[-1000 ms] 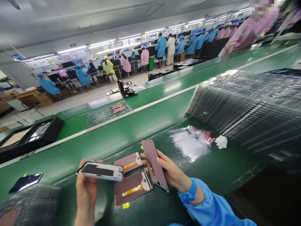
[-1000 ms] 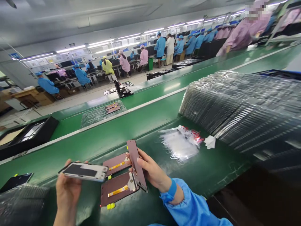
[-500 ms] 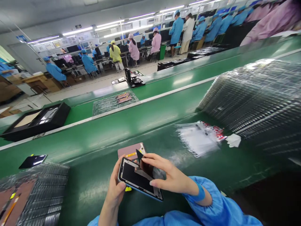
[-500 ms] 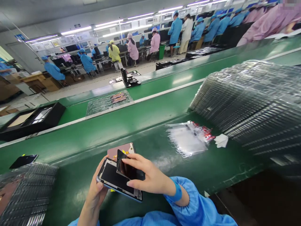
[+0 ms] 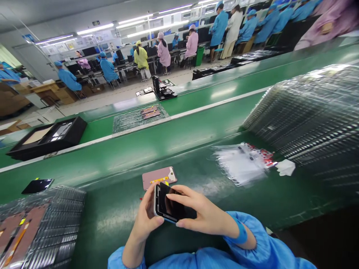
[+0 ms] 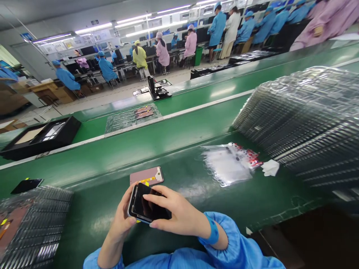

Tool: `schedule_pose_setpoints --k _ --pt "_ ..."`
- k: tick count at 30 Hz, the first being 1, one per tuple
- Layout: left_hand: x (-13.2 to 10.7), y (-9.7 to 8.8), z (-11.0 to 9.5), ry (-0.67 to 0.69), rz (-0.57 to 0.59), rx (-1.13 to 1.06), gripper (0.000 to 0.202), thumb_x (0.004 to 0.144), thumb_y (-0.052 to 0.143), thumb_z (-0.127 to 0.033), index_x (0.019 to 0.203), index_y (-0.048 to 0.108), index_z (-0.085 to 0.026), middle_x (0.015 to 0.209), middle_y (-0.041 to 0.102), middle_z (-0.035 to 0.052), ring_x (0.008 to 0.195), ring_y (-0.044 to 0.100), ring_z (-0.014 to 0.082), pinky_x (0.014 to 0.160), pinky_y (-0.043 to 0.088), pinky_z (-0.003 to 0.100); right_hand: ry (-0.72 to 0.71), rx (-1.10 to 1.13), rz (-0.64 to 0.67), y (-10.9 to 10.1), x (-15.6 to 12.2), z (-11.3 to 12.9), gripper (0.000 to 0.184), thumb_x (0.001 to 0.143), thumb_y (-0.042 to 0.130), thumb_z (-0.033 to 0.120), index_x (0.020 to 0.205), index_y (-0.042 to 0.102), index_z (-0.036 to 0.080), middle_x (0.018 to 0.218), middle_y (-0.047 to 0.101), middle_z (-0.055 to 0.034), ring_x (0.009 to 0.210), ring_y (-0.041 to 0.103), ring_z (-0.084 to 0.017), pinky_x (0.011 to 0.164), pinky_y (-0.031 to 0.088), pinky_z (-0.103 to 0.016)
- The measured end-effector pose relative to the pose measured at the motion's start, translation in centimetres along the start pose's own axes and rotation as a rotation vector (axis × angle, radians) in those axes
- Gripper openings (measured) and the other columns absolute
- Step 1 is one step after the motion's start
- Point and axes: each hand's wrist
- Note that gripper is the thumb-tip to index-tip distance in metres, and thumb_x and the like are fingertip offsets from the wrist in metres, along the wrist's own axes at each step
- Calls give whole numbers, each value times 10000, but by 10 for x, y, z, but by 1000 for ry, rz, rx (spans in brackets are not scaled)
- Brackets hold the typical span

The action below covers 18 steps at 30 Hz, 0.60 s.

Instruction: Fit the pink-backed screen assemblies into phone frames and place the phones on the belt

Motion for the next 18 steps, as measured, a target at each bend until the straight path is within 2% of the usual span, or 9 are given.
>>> schedule_pose_setpoints --k 8,18 --pt "0 9 -6 -1 14 -8 756 722 832 -419 1410 521 -374 1457 528 56 1347 496 272 1117 425 329 -26 -130 -27 6 -4 5 641 916 639 520 1473 463 256 1457 422 -150 1300 492 -274 1054 460 -394" --pt "2 14 -5 43 20 -36 778 703 854 -378 1410 530 -338 1430 548 94 1269 568 291 1017 513 328 -11 -193 -5 5 -4 8 627 918 622 542 1453 498 237 1445 438 -166 1285 503 -294 1040 477 -415"
Point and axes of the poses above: each hand's wrist, its own x-axis towards the middle knuckle, its own y-axis out of the palm, z = x × y
